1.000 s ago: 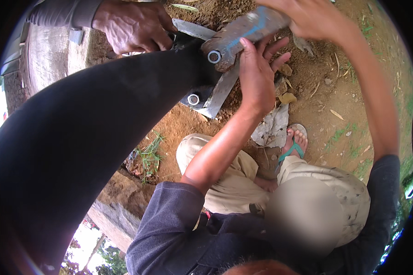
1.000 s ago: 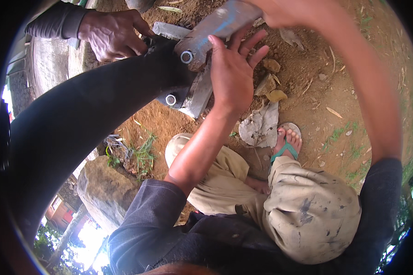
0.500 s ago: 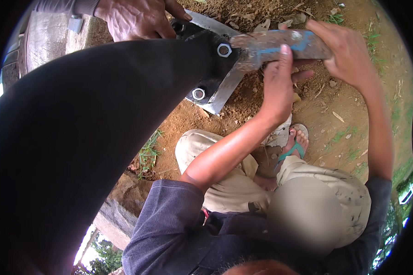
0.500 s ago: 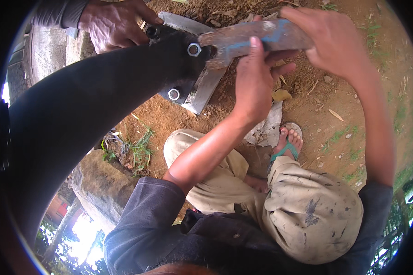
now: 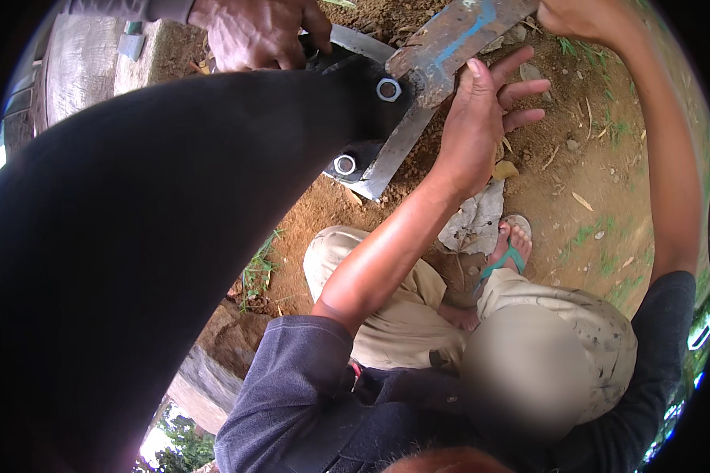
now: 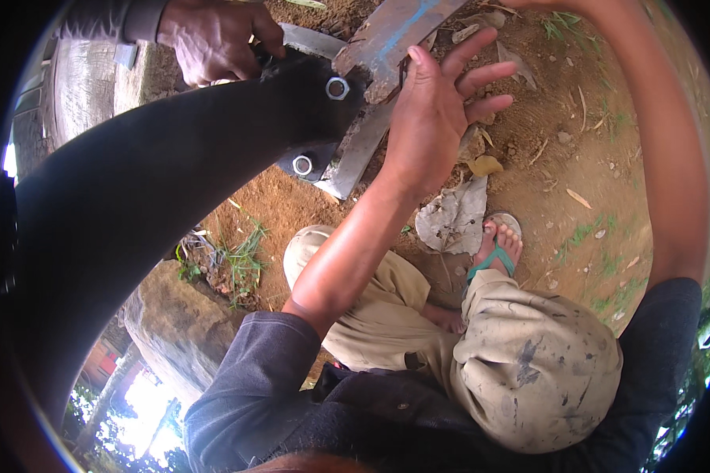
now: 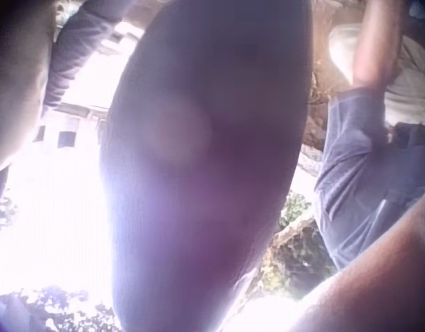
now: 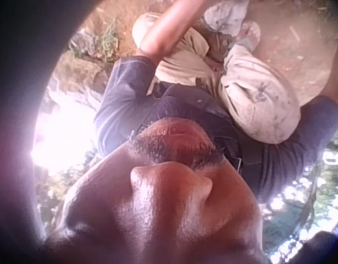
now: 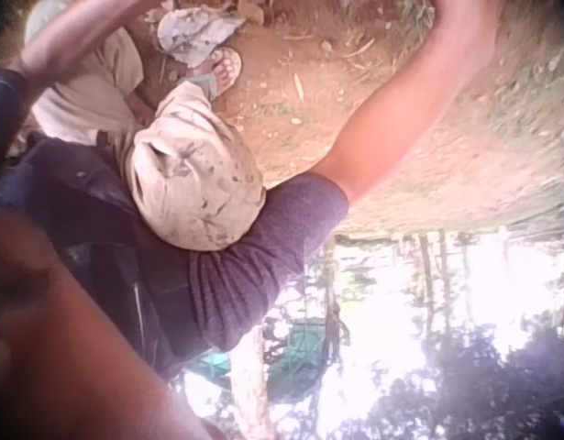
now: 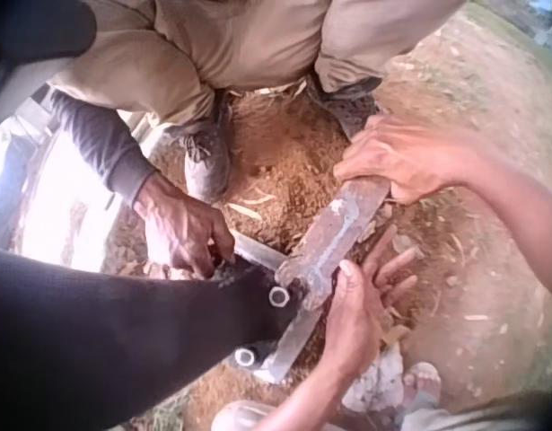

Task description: The person uses a flat piece of metal with a hole to tighten nuts on bolts at the base of a black pole, working by hand to rotate the nuts.

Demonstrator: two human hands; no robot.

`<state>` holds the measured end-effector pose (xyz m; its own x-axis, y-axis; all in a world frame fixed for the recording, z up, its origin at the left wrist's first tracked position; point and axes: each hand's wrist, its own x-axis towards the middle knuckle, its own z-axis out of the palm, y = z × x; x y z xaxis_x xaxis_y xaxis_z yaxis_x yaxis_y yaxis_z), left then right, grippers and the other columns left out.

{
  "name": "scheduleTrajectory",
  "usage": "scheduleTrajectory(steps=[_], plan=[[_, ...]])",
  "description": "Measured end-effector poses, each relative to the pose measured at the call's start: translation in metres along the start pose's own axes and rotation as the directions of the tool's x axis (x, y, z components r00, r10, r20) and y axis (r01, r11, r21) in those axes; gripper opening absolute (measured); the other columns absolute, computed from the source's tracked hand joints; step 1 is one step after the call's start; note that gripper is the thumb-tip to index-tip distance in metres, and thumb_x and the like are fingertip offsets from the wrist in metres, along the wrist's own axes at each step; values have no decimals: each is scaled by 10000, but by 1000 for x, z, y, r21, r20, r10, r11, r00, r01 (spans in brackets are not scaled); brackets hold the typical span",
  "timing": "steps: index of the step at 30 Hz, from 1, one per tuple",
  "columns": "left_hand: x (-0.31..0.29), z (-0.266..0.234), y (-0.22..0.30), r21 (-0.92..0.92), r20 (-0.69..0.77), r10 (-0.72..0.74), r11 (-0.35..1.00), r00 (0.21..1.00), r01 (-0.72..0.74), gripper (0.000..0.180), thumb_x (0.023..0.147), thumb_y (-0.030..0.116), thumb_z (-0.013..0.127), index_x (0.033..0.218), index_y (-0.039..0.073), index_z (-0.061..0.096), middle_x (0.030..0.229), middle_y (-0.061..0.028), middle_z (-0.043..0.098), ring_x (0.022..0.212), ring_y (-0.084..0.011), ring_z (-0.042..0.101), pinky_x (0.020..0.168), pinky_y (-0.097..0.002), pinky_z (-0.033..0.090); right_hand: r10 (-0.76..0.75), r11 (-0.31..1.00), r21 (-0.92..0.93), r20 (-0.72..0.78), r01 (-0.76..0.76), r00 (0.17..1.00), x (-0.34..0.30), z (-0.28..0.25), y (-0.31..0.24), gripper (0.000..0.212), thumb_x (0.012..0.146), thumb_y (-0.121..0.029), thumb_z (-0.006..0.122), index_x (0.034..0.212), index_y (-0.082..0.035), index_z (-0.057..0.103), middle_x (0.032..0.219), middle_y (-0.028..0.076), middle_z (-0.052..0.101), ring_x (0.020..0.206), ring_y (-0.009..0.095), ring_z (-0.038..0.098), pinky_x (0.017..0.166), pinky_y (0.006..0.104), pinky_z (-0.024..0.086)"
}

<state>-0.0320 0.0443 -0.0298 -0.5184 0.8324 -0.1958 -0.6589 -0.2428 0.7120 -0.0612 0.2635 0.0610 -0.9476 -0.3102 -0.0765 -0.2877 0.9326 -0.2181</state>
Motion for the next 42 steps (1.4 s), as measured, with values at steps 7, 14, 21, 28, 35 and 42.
scheduleTrajectory(steps=[7,14,21,28,35,42], plan=[[-3,-2,2,-63,-153,15,998,988,-24,647,1097,567,179,1457,39,280,1509,-183,473,1256,-286,594,986,-419,540,-75,995,-73,-99,68,992,12,24,-4,483,735,-32,634,1215,-60,664,1133,124,698,1115,337,627,958,441,459],[-4,-4,-2,-52,-231,76,995,970,-90,670,1093,597,237,1488,66,340,1455,-168,514,1239,-251,577,1004,-409,498,-79,994,-91,-173,64,982,8,30,1,413,784,-122,618,1188,-60,671,1067,115,691,1026,326,624,908,425,451],[-6,-2,-9,-36,-280,81,995,957,-95,650,1091,581,319,1524,96,344,1440,-161,525,1236,-268,577,1015,-423,481,145,978,-123,-190,-170,971,-23,57,-14,578,678,33,634,1245,-74,630,1101,148,700,1028,377,667,849,476,515],[-27,14,-34,-40,-466,174,975,867,-218,591,1112,465,373,1549,72,313,1232,-189,659,1113,-249,656,999,-406,503,654,720,266,50,-641,755,-97,83,-147,527,737,-59,733,1235,-106,568,1000,136,696,882,387,707,692,498,560],[-26,19,-23,-19,-296,57,998,953,-66,605,1124,453,337,1631,150,208,1460,-85,515,1286,-230,556,969,-424,537,412,911,94,-196,-401,890,-104,72,-81,570,698,-50,727,1243,-117,572,964,127,702,916,361,704,727,486,562],[-3,-14,-8,24,-148,42,999,988,-39,617,1109,549,213,1565,143,307,1519,-129,479,1275,-267,570,1026,-460,488,4,997,81,-169,10,986,-7,47,-8,318,685,-59,673,1003,-57,651,872,117,684,918,363,664,777,492,496]])
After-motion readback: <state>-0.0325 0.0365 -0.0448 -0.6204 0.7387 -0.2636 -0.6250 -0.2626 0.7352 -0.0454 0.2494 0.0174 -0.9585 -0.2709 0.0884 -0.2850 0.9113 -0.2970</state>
